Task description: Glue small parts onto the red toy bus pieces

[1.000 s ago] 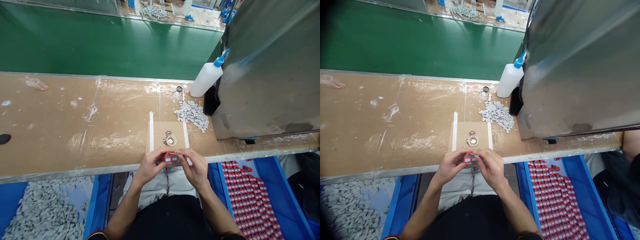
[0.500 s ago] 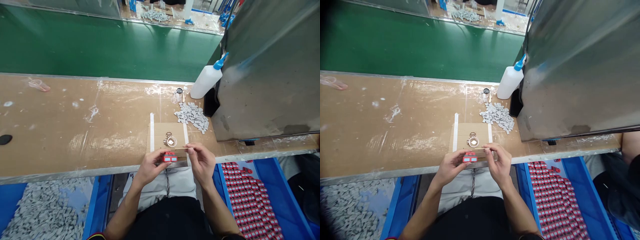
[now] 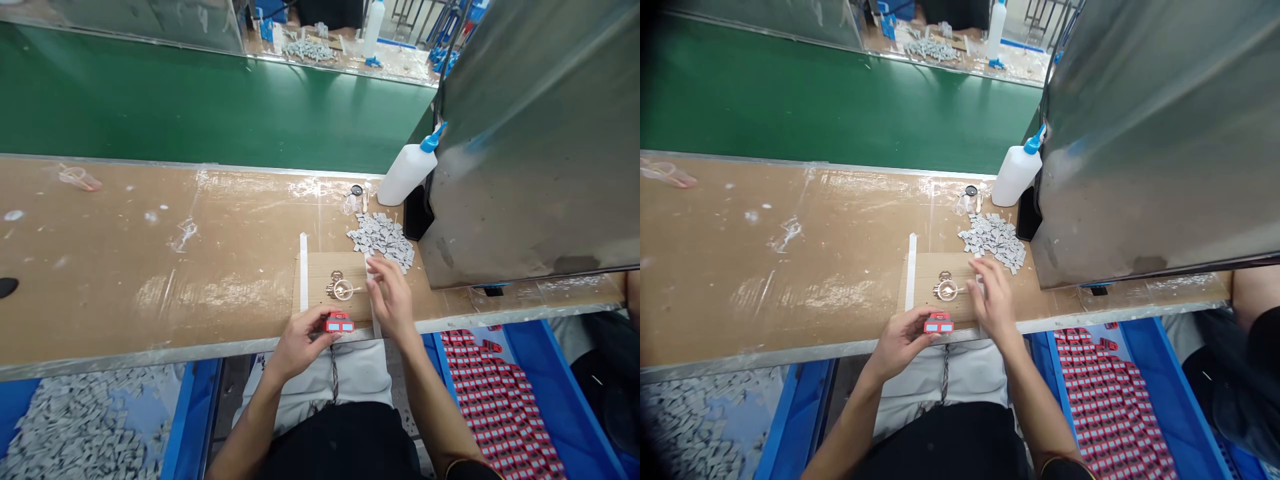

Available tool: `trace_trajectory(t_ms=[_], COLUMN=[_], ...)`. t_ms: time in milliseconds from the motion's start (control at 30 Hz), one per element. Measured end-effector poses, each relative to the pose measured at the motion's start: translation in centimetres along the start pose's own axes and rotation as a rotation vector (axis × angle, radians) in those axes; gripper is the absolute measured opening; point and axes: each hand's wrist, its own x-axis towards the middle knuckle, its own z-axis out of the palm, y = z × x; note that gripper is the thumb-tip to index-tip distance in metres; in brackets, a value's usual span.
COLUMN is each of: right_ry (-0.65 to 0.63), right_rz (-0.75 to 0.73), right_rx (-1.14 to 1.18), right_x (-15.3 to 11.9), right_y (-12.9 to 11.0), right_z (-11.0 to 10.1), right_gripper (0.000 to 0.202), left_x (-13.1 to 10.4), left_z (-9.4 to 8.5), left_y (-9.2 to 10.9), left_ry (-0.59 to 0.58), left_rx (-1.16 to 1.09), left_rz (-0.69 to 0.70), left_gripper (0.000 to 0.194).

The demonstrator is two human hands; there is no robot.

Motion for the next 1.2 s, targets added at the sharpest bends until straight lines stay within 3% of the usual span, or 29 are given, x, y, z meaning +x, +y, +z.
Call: trace_trajectory(t_ms=[200,333,500,667,800,900,1067,1200], right_ry=[-0.218,-0.297,-0.279,-0.242,-0.395,-0.467,-0.331,-0.253], right_rz=[-0.099,-0.145,-0.136,-0.083,-0.025,0.021,0.039,0.092], right_rx=[-0.296,-0.514,-0.501,-0.391,-0.486,-0.555,-0.374,-0.195], right_x=[5.3,6.3,5.8,3.6,1.8,1.4,1.9,1.6], right_y=[4.3,5.2,4.7,4.0,3.6,3.3,3.4,3.9], right_z=[-0.4,0.4,-0.1,-2.8,-4.2,-3.7,-2.2,-2.4], right_gripper=[0.027,0.025,0.026,0.025,0.023,0.023,0.024,0.02], left_x=[-0.2,-0.2,-0.1,-0.2,-0.2,-0.2,-0.2,-0.3], left_z=[0.0,0.0,0.0,0.0,0.0,0.1,0.1,0.0], left_y=[0.0,0.2,0.0,-0.3,-0.3,-0.4,-0.4,-0.3], left_ry=[0.003,0.005,0.005,0.008,0.005,0.01,0.021,0.012], left_rx=[-0.03,-0.01,-0.002,0.016,0.025,0.031,0.034,0.031], left_rz=[-0.007,0.021,0.03,0.04,0.058,0.071,0.074,0.078], left_gripper=[0.026,0.026,0.026,0.027,0.028,0.028,0.029,0.029])
